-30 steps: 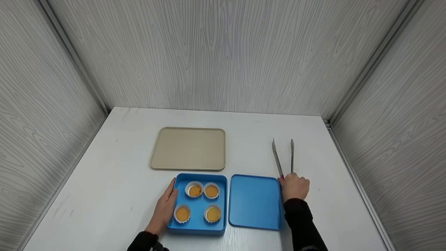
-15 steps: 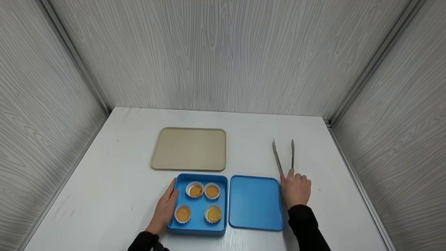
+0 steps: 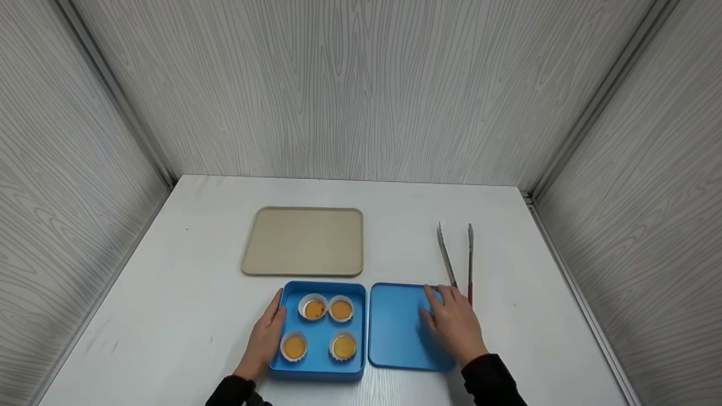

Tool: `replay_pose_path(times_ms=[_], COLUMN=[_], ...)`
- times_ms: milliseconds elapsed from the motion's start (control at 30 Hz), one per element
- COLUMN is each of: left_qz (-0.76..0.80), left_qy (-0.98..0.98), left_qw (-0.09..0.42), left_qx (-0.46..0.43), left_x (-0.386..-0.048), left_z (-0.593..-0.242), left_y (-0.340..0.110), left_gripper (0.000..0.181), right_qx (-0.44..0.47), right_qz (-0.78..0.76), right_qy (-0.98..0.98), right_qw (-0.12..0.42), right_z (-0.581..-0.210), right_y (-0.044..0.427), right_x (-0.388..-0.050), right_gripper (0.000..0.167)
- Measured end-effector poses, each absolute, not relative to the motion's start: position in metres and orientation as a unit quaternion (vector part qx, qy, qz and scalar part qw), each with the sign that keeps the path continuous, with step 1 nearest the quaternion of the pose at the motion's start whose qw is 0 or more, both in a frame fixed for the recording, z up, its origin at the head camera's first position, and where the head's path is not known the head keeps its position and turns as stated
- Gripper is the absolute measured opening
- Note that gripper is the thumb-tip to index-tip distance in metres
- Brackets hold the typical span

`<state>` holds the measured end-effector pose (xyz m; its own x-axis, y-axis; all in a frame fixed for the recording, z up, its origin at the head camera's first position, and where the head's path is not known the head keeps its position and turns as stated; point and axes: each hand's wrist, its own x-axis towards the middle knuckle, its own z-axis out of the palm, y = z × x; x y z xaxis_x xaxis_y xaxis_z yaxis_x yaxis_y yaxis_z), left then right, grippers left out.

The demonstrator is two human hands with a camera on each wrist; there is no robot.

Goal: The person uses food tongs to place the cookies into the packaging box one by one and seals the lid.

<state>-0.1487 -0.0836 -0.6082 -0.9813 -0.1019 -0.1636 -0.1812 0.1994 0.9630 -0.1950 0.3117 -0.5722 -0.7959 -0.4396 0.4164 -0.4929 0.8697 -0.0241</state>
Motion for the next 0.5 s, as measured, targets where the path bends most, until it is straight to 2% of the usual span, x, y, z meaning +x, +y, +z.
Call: replay_pose_path(times_ms=[500], left_qz=[0.619], left_qy=[0.779], left_qw=[0.03], left_qx=[-0.095], left_x=[-0.147], left_z=[-0.607], left_y=[-0.083], left_gripper=[0.056], right_qx=[0.318], right_qz=[0.024], right_qy=[-0.94], right_qw=[0.121], right_z=[-0.581], right_y=[0.299], right_x=[-0.173], right_gripper=[0.058])
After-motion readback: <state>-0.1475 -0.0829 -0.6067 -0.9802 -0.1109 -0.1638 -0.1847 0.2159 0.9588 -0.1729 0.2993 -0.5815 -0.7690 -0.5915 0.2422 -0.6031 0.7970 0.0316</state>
